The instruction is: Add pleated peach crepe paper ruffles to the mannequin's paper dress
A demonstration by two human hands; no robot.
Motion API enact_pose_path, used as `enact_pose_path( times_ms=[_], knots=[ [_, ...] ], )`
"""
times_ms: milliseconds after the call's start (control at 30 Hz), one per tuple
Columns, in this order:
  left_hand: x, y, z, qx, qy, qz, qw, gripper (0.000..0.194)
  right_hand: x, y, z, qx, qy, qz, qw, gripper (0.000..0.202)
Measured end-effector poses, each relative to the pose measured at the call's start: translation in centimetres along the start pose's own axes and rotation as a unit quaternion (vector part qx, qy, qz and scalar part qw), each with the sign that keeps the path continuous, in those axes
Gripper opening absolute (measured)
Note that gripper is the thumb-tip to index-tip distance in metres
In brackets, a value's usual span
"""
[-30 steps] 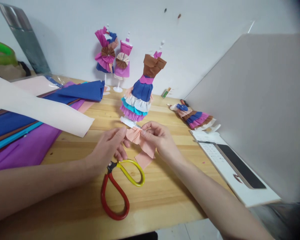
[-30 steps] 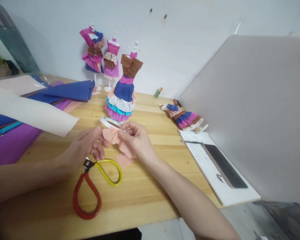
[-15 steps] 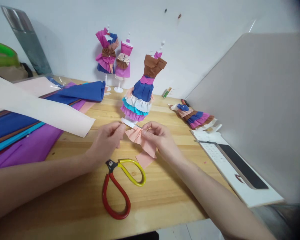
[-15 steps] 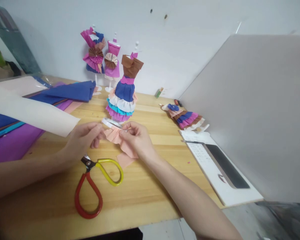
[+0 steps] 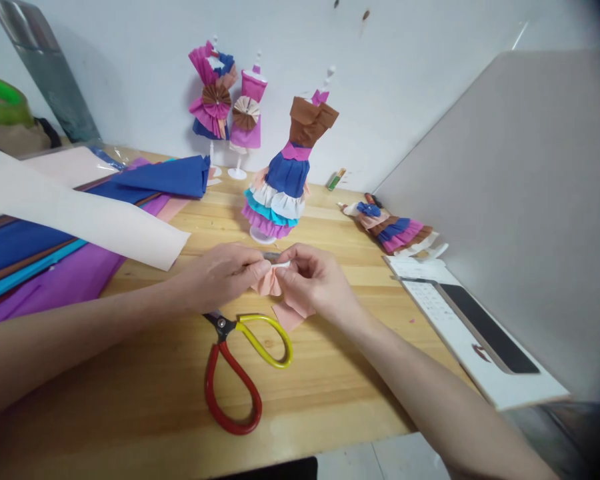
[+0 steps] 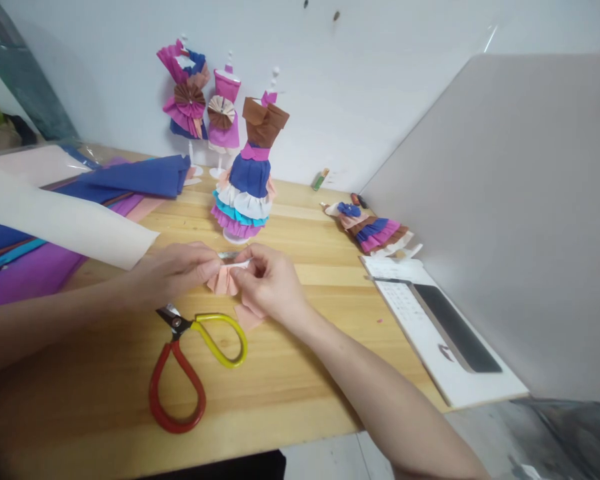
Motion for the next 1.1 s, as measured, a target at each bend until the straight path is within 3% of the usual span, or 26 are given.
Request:
enact_pose_path(
  times_ms=[133, 333, 533, 667, 833, 1100],
  knots=[
    [0.1, 0.2, 0.0, -0.024, 0.025, 0.000, 0.999, 0.031, -0.2, 0.3, 0.9, -0.052, 0.064, -0.016, 0.996, 0.019],
    [-0.3, 0.3, -0.5, 0.006, 0.011, -0.023, 1.000, 0.031, -0.4, 0.7, 2.0, -0.082, 0.135, -0.021, 0.987, 0.021],
    [0.5, 0.1, 0.2, -0.029, 0.105, 0.048, 0.993, 0.042, -0.1, 0.6, 2.1, -0.088, 0.159, -0.009, 0.983, 0.021],
    [1.1, -0.1, 0.7, -0.033, 0.114, 0.080, 0.990, 0.050, 0.2, 0.7, 2.1, -0.097, 0.173, 0.005, 0.980, 0.018],
    [1.9, 0.0, 0.1, -0.005, 0.123, 0.122, 0.985, 0.039, 0.2, 0.8, 1.8, -0.092, 0.187, 0.001, 0.978, 0.018],
    [1.7, 0.3, -0.1, -0.042, 0.096, 0.121, 0.987, 0.035, 0.3, 0.8, 1.8, -0.082, 0.196, 0.005, 0.977, 0.015]
  ],
)
Point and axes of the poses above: each hand's wrist, its own y-axis away from the middle knuckle, its own x-axis out of the palm, z = x × y, the point moved 8 cm from there along -y, towards the middle knuckle, and after that the axes turned 8 degrees about -y, right-handed, at the moved point
